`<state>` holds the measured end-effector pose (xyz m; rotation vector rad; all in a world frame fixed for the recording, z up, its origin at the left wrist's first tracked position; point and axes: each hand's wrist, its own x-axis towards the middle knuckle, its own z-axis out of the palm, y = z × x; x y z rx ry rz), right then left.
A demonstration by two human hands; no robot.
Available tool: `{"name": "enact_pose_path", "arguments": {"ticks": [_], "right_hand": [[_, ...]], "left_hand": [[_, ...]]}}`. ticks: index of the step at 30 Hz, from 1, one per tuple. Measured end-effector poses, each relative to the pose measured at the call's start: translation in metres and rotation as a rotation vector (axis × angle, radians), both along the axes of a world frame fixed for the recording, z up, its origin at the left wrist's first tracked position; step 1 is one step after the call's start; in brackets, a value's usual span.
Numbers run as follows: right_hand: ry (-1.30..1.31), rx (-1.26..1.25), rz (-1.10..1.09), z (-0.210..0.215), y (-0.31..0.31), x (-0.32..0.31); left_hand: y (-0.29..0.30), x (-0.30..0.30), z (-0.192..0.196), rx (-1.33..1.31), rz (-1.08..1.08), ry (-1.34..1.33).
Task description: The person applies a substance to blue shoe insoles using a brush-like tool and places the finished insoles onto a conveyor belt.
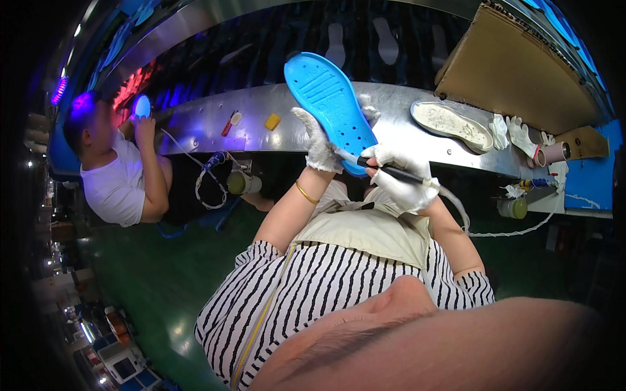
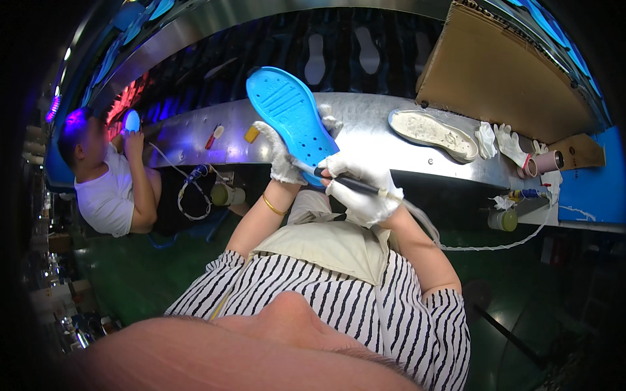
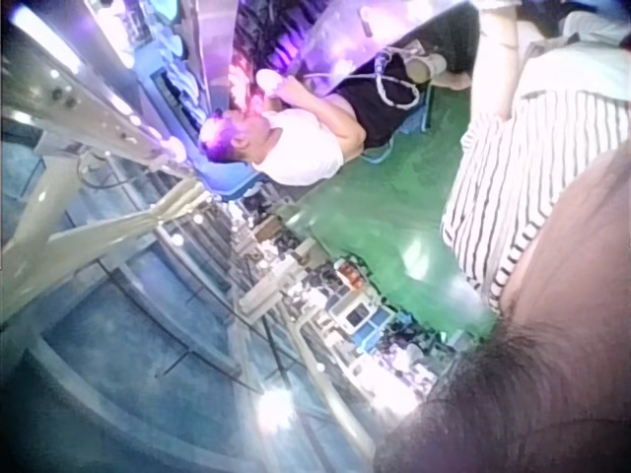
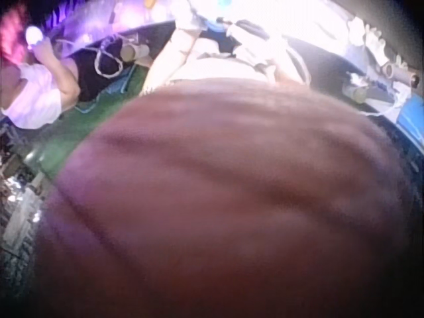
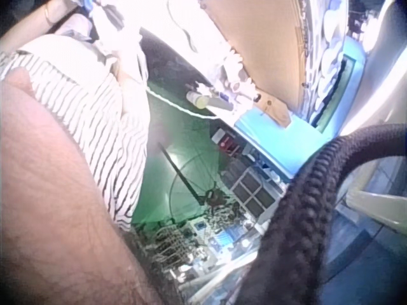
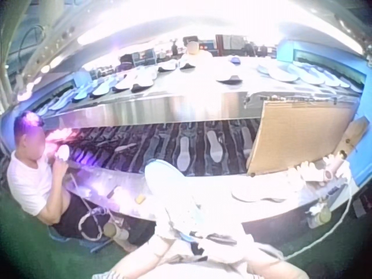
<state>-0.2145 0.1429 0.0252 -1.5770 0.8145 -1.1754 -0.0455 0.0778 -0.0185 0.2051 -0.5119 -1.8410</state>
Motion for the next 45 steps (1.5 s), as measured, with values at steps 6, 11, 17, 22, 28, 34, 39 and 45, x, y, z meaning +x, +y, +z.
{"name": "enact_pose_path", "arguments": {"ticks": [6,11,17,22,28,34,39,45], "right_hand": [[-0.096,0.264,-0.126,-0.014,-0.008,-0.005],[-0.274,0.527,0.137,-0.012,-0.019,-0.014],[0.124,0.024,-0.05,0.01,-0.025,-0.019],[0.117,0.152,0.188,-0.002,-0.037,-0.031],[0.052,0.08,0.158,-0.002,-0.042,-0.036],[0.325,0.159,0.058,0.015,-0.03,-0.021],[0.169,0.151,0.084,0.019,-0.043,-0.031],[0.324,0.069,0.131,0.001,-0.051,-0.041]], "left_hand": [[-0.016,-0.001,0.017,-0.101,0.007,0.159],[-0.028,0.004,0.019,-0.268,-0.164,0.269],[-0.032,0.013,0.023,-0.326,-0.14,-0.191],[-0.041,0.017,0.023,-0.402,-0.146,-0.494],[-0.046,0.012,0.036,-0.304,-0.245,-0.779],[-0.06,0.003,0.041,-0.014,-0.311,-0.911],[-0.06,-0.007,0.047,-0.016,-0.219,-0.996],[-0.068,0.002,0.044,-0.006,-0.274,-1.084]]}}
